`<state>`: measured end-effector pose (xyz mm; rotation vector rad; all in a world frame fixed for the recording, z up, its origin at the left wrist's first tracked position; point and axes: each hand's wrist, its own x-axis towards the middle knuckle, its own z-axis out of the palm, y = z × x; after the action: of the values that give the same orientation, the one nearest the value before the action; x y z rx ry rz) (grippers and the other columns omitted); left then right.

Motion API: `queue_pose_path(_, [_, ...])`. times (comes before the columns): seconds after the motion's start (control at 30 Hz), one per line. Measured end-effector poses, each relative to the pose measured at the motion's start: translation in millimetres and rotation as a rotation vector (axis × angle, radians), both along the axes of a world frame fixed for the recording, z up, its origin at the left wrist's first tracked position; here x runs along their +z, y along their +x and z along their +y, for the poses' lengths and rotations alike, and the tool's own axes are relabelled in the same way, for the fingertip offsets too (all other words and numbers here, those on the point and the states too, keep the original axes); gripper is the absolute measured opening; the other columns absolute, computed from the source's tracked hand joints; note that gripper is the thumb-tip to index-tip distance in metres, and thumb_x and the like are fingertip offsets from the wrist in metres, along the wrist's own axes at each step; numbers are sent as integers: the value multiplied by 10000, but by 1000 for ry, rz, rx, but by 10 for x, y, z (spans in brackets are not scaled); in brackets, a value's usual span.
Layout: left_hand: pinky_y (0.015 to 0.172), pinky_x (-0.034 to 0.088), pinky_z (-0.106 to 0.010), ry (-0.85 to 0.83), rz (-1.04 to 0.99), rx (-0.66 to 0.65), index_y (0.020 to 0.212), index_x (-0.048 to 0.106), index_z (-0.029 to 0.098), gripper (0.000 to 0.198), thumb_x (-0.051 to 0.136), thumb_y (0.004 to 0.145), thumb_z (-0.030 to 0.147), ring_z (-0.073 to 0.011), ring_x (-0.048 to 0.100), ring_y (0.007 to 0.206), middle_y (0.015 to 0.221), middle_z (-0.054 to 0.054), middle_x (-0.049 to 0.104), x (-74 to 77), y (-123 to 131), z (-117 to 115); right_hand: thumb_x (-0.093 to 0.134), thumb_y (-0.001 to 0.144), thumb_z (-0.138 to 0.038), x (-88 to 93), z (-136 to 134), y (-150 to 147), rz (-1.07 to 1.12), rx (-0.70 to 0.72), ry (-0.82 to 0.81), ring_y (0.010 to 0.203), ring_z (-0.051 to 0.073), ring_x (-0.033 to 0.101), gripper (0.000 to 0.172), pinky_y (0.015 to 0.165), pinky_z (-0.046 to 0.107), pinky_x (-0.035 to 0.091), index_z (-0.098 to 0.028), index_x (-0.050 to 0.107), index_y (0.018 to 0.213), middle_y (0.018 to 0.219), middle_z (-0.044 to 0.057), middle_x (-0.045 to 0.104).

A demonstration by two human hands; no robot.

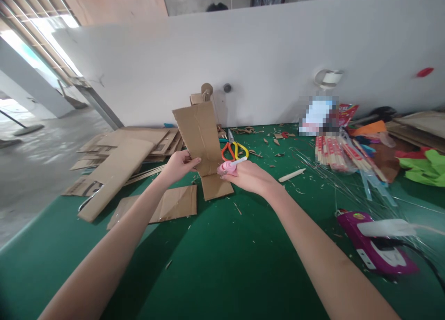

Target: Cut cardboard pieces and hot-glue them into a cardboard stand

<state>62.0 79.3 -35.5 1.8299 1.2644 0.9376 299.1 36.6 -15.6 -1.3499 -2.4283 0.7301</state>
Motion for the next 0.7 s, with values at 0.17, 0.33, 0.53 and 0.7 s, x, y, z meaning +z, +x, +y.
queue_pose_path(0.17, [635, 588, -350, 1, 6, 4, 895, 629, 143, 236, 584, 781, 345, -226, 675, 799, 867, -80, 699, 3, 4, -3, 478, 892, -343, -60, 6, 64, 29, -32, 13, 902, 204, 595, 210, 809, 327, 439, -304, 637, 1022, 1016, 4, 665])
queue_pose_path(0.33, [649, 587, -345, -8, -10, 1, 890, 626, 141, 230, 589, 781, 341, -223, 675, 810, 867, -75, 699, 7, 4, -3, 440, 914, -372, -125, 13, 116, -11, -73, 6, 949, 221, 609, 252, 841, 365, 446, -340, 635, 1070, 1073, -7, 664])
queue_pose_path(0.53, [649, 586, -342, -12, -7, 6, 903, 631, 148, 230, 591, 786, 342, -217, 672, 798, 857, -74, 695, 12, 6, -18, 458, 912, -359, -174, 20, 167, 51, -95, 1, 964, 217, 616, 263, 873, 382, 460, -350, 622, 1118, 1113, -9, 662])
queue_pose_path(0.7, [646, 586, -348, -11, -15, 9, 884, 631, 154, 216, 600, 781, 342, -219, 671, 795, 851, -73, 698, -4, 5, -11, 444, 921, -349, -206, 8, 204, 50, -84, 18, 991, 220, 612, 299, 896, 390, 461, -358, 599, 1175, 1126, -8, 660])
